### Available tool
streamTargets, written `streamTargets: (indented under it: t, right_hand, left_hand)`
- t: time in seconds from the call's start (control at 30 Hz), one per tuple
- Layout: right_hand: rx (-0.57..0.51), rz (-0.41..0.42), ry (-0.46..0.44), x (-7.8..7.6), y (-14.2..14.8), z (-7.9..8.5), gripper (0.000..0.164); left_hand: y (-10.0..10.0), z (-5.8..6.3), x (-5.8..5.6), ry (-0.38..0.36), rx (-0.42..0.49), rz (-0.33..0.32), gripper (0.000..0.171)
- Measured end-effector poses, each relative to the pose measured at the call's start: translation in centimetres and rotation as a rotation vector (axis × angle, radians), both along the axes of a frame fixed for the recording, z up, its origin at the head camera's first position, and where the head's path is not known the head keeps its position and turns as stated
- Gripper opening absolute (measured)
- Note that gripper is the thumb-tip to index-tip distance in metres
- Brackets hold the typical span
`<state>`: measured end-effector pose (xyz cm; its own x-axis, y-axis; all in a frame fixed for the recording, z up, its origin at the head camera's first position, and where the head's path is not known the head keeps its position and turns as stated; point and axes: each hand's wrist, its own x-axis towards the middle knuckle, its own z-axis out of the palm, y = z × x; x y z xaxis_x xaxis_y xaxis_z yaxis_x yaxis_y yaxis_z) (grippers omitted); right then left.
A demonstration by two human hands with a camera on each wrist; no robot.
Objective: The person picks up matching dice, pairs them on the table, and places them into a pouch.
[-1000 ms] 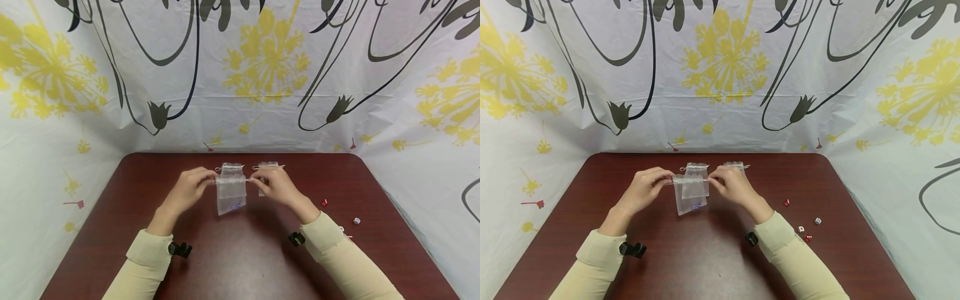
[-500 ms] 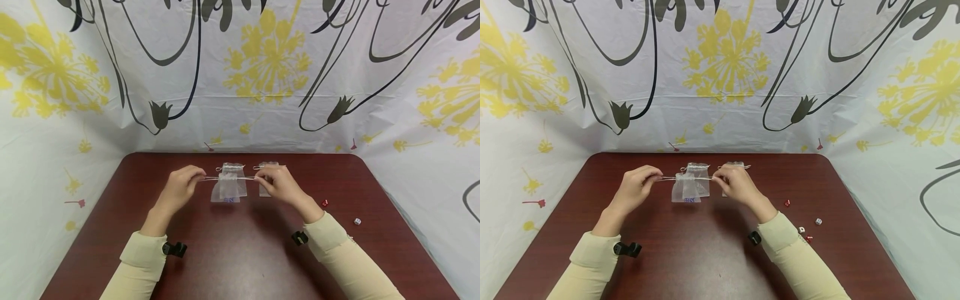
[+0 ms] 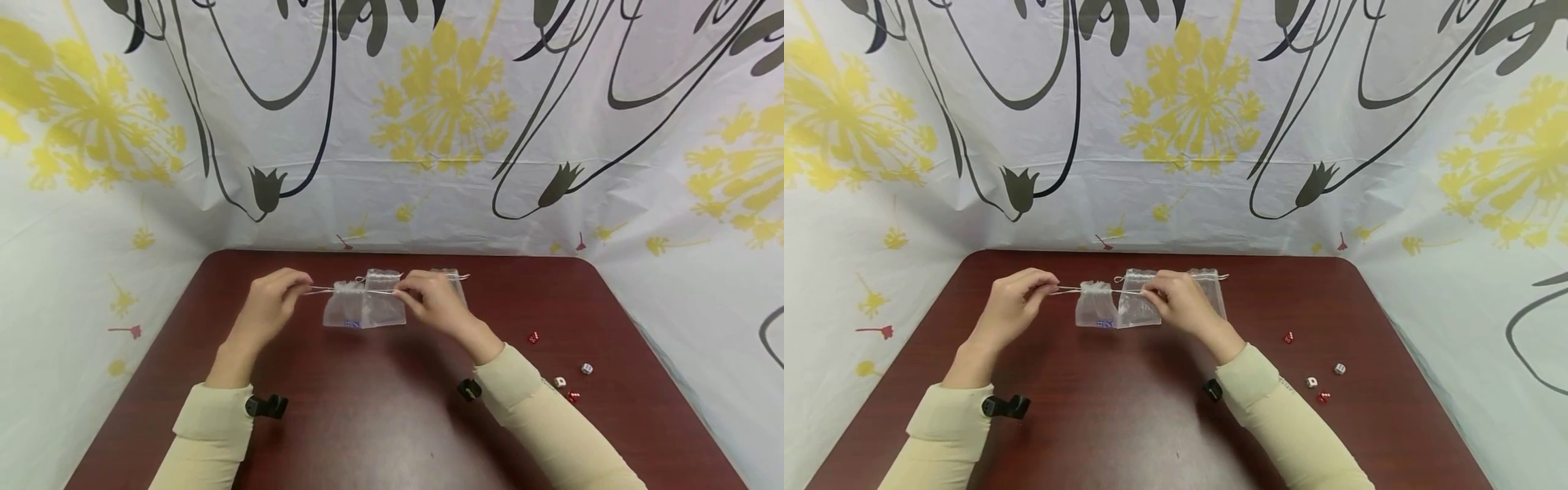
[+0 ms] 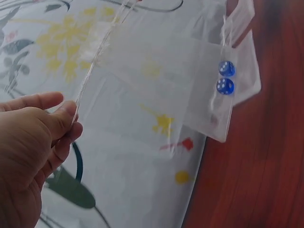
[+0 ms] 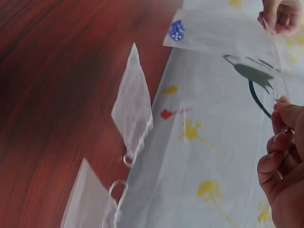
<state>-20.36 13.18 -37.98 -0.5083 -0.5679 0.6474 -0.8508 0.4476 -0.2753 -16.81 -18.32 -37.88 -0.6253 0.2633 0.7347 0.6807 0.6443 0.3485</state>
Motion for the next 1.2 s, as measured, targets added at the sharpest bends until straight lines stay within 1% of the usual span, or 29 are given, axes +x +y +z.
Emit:
streamTargets:
  t: [0.1, 0.2, 0.37, 0.43, 0.57, 0.67, 0.83, 0.93, 1.0, 1.1, 1.13, 1.2]
  right_hand:
    - [-0.003, 0.023, -0.019, -0.4, -1.7, -0.3, 0.005]
    - [0.013, 0.017, -0.054, -0.8, -3.3, -0.7, 0.001]
    - [0.053, -0.004, -0.100, -1.4, -5.6, -1.2, 0.008]
    - [0.070, -0.013, -0.110, -1.6, -6.4, -1.3, 0.008]
    - [0.111, -0.025, -0.115, -2.2, -7.8, -1.6, 0.007]
    - [0.153, -0.051, -0.118, -2.8, -8.6, -2.0, 0.008]
    - [0.219, -0.127, -0.137, -4.0, -9.4, -2.7, 0.014]
    - [0.221, -0.147, -0.159, -4.5, -9.7, -2.8, 0.019]
    - [0.212, -0.150, -0.190, -4.7, -9.8, -2.6, 0.028]
    - [0.203, -0.164, -0.261, -4.9, -9.7, -2.2, 0.048]
    - [0.205, -0.174, -0.279, -4.9, -9.6, -2.1, 0.053]
    - [0.206, -0.192, -0.306, -4.8, -9.4, -1.9, 0.058]
  left_hand:
    - [-1.4, 0.0, 0.1, -0.001, -0.015, 0.042, 0.015]
    - [-2.8, -0.2, 0.1, -0.010, -0.041, 0.082, 0.015]
    - [-4.7, -0.7, 0.2, -0.030, -0.074, 0.139, 0.014]
    - [-5.4, -0.8, 0.2, -0.033, -0.078, 0.149, 0.014]
    - [-6.5, -1.5, -0.5, -0.045, -0.087, 0.153, 0.013]
    - [-7.2, -2.2, -1.4, -0.091, -0.095, 0.159, 0.011]
    - [-7.4, -3.3, -3.1, -0.208, -0.103, 0.183, 0.006]
    - [-7.3, -3.5, -3.8, -0.229, -0.100, 0.198, 0.006]
    - [-7.2, -3.5, -4.2, -0.230, -0.090, 0.210, 0.013]
    - [-7.0, -3.5, -4.6, -0.242, -0.081, 0.234, 0.025]
    - [-7.0, -3.5, -4.6, -0.252, -0.082, 0.242, 0.027]
    - [-6.8, -3.7, -4.6, -0.290, -0.087, 0.254, 0.030]
